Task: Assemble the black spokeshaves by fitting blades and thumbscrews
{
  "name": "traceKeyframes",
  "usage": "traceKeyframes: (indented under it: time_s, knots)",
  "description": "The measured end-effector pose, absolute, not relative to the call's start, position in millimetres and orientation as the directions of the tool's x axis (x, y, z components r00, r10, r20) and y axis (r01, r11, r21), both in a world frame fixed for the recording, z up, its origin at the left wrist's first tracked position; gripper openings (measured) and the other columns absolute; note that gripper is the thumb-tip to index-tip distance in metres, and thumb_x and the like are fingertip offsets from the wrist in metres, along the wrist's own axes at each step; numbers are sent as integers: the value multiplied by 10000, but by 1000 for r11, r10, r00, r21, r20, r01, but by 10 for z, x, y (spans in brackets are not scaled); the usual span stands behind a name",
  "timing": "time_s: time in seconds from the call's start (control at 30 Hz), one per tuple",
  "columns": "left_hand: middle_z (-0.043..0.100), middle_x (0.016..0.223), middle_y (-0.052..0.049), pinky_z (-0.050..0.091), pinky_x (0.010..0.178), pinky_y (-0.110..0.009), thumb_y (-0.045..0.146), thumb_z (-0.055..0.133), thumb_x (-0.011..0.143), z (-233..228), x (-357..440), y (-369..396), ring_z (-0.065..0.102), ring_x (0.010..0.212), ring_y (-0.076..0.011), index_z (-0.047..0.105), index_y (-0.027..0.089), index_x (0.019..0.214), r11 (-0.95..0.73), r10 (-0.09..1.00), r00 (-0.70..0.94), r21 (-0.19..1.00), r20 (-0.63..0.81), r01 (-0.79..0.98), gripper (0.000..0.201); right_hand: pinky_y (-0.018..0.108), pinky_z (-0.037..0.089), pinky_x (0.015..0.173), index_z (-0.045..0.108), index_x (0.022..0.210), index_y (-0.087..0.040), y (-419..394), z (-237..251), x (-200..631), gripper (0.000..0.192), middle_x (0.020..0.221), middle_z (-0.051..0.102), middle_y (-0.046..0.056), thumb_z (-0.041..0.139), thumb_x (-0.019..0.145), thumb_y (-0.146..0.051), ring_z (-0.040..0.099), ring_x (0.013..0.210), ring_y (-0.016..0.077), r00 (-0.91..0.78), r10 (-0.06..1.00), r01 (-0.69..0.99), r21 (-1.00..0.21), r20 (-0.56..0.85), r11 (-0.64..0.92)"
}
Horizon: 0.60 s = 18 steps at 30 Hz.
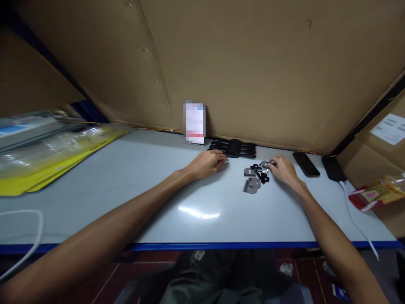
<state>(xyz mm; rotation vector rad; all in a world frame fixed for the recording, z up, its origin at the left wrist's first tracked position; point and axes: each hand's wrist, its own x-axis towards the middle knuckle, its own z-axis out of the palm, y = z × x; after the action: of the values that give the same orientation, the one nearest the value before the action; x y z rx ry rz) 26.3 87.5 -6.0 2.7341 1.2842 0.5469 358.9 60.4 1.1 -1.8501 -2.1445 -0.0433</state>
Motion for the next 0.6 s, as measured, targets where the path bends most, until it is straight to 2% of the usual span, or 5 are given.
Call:
traceKeyframes:
  time_s: [0.1,0.17,0.4,0.5,0.6]
  knots:
    - [722,1073,-101,459,737,-340,205,445,946,-51,270,870,650,914,-233,734,195,1018,-647,758,590,206,278,735,298,347,490,830,761,1121,-228,527,11,3493,357,1037,704,116,601,955,-501,674,909,253,-213,959,950,-188,188,248]
    - [719,1079,-101,446,720,-340,203,440,943,-46,276,864,646,911,-234,733,191,1013,-647,758,591,201,276,736,301,369,497,829,750,1139,-218,469,16,3412,404,1060,677,125,608,945,-544,664,886,253,-257,952,935,-207,165,288]
    - [714,1079,-109,447,728,-340,192,428,941,-22,283,838,639,930,-232,729,179,1017,-647,759,593,203,269,735,310,395,522,877,680,1276,-219,299,69,3070,348,1151,693,104,649,954,-347,661,925,229,-407,892,808,-377,197,452]
    - [716,1090,-107,457,746,-340,203,424,952,-33,287,845,641,945,-232,728,184,1036,-646,760,591,206,271,735,316,469,484,1024,632,1361,-273,203,99,2945,439,1283,675,98,680,931,-345,626,1145,276,-463,862,777,-374,205,506]
    - [717,1090,-102,465,761,-337,214,430,960,-54,288,863,647,943,-226,729,190,1051,-645,760,590,209,273,735,314,546,376,1160,504,1502,-264,107,109,2872,707,1523,517,122,752,863,-434,452,1409,335,-508,847,786,-318,156,530]
